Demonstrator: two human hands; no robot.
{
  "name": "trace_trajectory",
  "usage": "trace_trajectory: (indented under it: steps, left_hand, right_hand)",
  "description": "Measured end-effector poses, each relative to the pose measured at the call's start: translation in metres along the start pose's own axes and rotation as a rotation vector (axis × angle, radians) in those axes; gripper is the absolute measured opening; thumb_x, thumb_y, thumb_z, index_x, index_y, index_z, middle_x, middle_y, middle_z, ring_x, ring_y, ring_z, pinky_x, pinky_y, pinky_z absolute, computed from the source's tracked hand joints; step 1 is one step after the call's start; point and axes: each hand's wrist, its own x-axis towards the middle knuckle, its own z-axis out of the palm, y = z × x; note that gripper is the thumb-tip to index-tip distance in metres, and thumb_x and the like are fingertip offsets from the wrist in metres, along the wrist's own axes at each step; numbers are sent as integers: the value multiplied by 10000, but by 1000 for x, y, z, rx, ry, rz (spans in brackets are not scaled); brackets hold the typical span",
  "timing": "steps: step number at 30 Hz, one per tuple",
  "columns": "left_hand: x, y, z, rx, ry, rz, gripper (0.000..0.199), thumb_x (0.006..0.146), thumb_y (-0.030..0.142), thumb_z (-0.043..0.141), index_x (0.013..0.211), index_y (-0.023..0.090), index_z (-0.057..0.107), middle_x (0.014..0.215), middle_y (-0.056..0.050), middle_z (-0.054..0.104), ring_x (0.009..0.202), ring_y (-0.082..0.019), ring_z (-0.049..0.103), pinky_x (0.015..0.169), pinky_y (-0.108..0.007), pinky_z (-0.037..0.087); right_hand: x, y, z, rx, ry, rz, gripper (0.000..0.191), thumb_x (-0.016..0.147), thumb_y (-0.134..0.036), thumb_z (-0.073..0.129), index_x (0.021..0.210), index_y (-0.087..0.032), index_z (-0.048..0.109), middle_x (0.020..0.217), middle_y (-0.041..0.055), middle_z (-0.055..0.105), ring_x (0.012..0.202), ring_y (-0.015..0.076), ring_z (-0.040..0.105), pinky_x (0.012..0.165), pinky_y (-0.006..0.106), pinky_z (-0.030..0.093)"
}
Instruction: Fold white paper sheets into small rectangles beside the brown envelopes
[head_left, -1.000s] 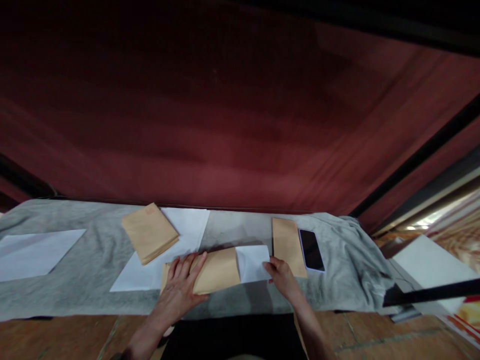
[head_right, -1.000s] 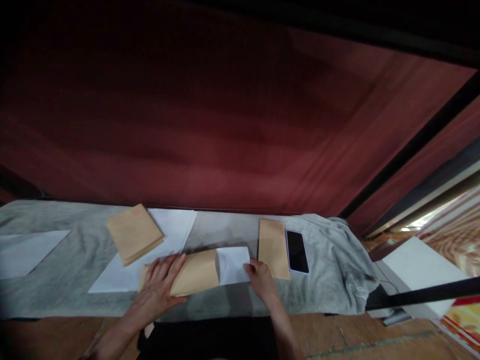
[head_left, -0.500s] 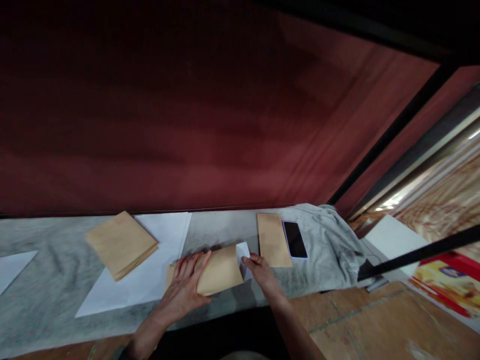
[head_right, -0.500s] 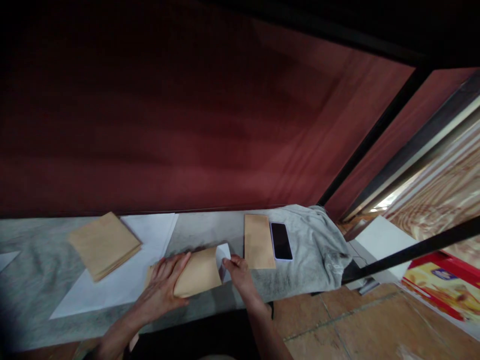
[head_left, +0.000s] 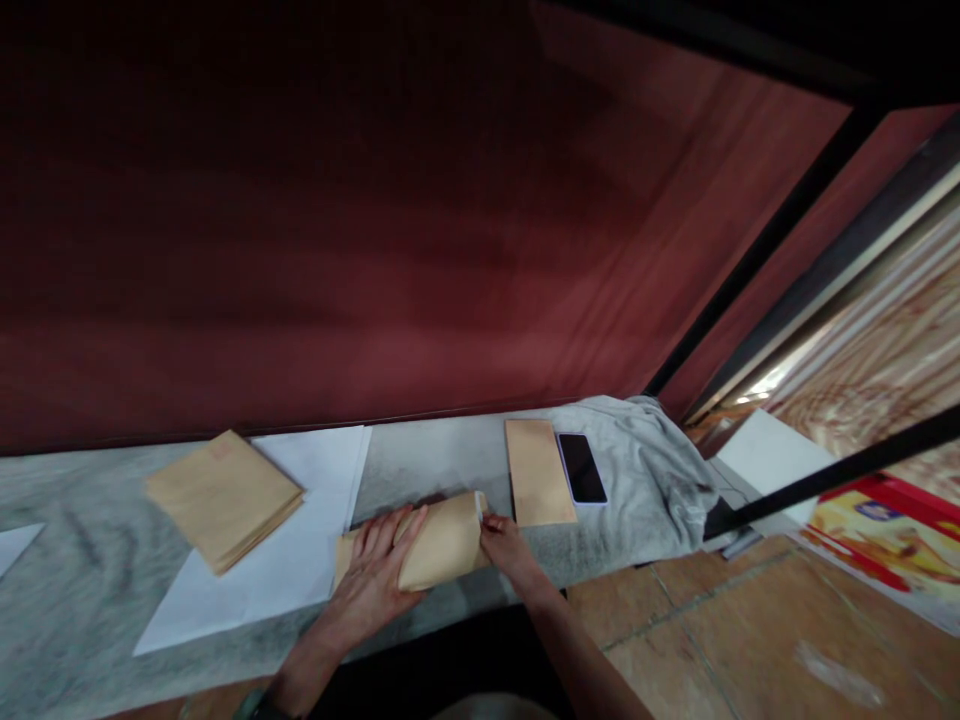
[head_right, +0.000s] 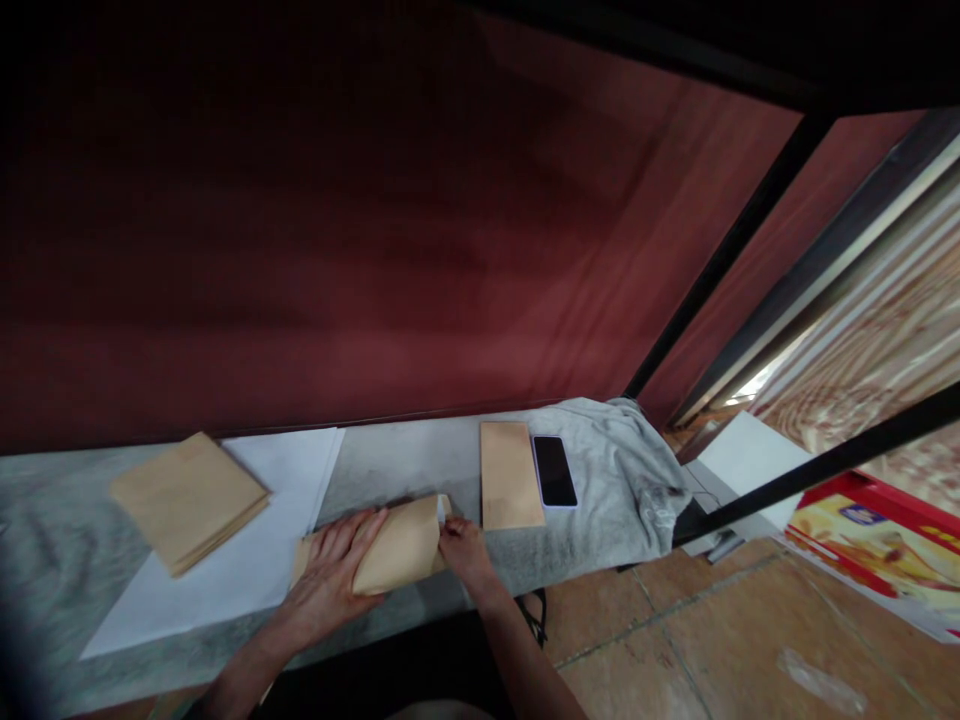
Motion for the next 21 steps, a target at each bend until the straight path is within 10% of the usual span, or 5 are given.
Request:
trace_trajectory:
  steps: [10,15,21]
  left_hand:
    - [3,-2,-2,-40,-51,8,1053,696,310,733,1596,257,188,1424,-123,531,1269,-344,488,1093,-480,351]
    - [7,-1,-6,-18,-31,50,1004,737,333,711,1596,243,200,1431,-130,535,1292,-341,480,1122,-498,328]
    - [19,-9,-15,37,-38,118,970,771,378,716,1594,245,219,1547,-153,438,1419,-359,390,1200,-575,199]
  right_hand:
    - [-4,-2,-4,21,134,-96,50,683,-273,627,710,-232,638,727,-20,664,725,163,621,681,258,494]
    - [-3,-1,-6,82,203,-77,324,640,-259,680,960,-230,637,747,-36,645,696,157,629,676,263,502]
    - [-4,-3,1,222,68,-16,245,704,-448,691,734,-206,677,573,-20,635,536,160,602,524,259,492]
